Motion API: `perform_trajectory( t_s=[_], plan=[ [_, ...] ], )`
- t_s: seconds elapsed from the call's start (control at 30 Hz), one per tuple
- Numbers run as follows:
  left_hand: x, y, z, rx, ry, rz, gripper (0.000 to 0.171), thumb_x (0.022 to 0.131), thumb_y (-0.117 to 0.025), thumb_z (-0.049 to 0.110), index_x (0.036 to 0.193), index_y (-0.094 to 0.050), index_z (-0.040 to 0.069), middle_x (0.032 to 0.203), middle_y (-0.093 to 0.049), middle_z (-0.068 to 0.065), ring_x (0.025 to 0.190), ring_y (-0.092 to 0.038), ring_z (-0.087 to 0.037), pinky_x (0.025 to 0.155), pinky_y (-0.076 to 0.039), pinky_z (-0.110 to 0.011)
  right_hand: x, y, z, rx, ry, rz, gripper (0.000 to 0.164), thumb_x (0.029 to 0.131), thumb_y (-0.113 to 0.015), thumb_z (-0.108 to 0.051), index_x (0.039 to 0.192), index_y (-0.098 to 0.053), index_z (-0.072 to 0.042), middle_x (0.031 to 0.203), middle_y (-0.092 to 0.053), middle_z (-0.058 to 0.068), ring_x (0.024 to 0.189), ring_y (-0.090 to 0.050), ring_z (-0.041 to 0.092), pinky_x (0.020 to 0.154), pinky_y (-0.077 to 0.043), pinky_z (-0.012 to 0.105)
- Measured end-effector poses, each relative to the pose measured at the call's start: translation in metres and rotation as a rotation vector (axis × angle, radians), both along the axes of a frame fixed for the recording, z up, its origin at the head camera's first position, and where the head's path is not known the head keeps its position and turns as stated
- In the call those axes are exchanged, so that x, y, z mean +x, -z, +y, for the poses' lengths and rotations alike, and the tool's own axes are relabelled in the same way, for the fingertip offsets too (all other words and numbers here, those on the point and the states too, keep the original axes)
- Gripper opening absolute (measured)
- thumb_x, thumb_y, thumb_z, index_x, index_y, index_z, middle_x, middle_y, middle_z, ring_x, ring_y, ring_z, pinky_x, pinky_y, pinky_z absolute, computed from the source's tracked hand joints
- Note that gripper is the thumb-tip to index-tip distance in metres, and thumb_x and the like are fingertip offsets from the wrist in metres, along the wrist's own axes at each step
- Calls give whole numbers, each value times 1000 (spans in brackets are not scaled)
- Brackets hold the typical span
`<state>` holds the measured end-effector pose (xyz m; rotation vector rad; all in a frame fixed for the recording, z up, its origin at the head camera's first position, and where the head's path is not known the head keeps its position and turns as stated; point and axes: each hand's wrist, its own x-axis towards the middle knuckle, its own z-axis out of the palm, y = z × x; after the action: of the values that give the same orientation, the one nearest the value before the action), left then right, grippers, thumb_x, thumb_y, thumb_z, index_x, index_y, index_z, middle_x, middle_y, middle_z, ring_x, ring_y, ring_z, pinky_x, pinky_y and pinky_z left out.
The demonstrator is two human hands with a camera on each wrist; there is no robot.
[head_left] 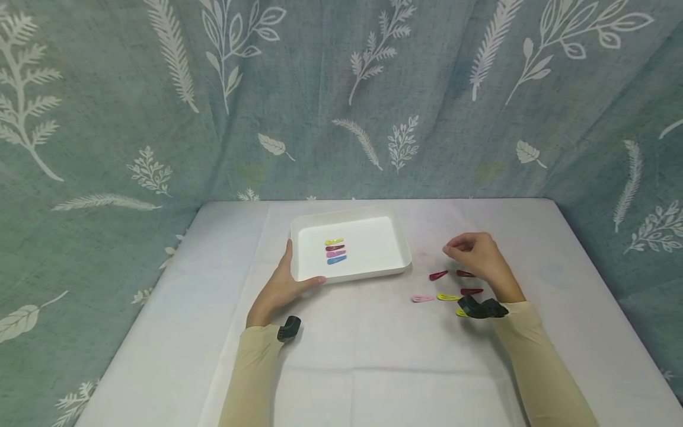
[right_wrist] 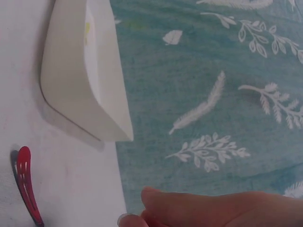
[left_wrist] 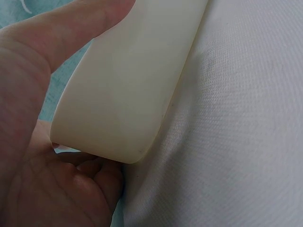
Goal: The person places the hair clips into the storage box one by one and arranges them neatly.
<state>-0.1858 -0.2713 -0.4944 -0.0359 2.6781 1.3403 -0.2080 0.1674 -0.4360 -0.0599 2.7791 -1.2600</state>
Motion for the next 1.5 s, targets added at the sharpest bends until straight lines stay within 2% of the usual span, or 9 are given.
perform_trajectory(
  t_s=[0.23, 0.47, 0.6, 0.87, 1.2, 1.5],
  plan=[
    [-1, 2, 0, -1, -3, 3, 143, 73, -86, 65, 166, 15, 24, 177, -1, -4, 163, -8, -31, 129, -17, -61, -4, 9, 2, 27, -17, -18, 30, 98, -71, -25, 111, -74, 2, 106, -76, 22, 93, -70, 30, 70, -53, 28],
    [1, 0, -1, -1, -1, -1, 143, 74, -86, 64, 166, 16, 24, 177, 0, -4, 163, -7, -32, 129, -17, -62, -5, 11, 2, -4, -35, -82, 30, 97, -71, -21, 113, -72, 5, 101, -75, 21, 83, -72, 29, 71, -62, 38],
    [1, -1, 0, -3, 2, 1, 143, 74, -86, 64, 166, 16, 23, 177, -1, -5, 163, -8, -32, 129, -17, -62, -7, 15, 3, 6, -41, -112, 29, 96, -72, -21, 111, -73, 4, 98, -76, 19, 78, -72, 25, 69, -60, 34],
    [1, 0, 0, -12, -1, 2, 143, 74, -86, 64, 166, 15, 21, 177, -1, -6, 163, -8, -32, 129, -16, -62, -9, 21, 5, 51, -38, -150, 29, 95, -74, -22, 109, -74, 3, 98, -76, 17, 79, -70, 21, 69, -59, 31],
    [0, 0, 1, -8, 8, 12, 141, 75, -85, 63, 166, 14, 21, 177, -2, -6, 163, -8, -33, 129, -15, -62, -8, 23, 2, 106, -46, -185, 26, 93, -74, -21, 107, -76, 0, 99, -75, 15, 81, -65, 22, 67, -52, 27],
    [0, -1, 1, -24, -1, -15, 143, 74, -85, 64, 166, 16, 23, 177, 0, -5, 164, -7, -32, 129, -15, -62, -8, 25, 1, 127, -77, -171, 27, 87, -82, -21, 103, -77, 0, 99, -75, 14, 89, -64, 24, 72, -49, 30]
  ],
)
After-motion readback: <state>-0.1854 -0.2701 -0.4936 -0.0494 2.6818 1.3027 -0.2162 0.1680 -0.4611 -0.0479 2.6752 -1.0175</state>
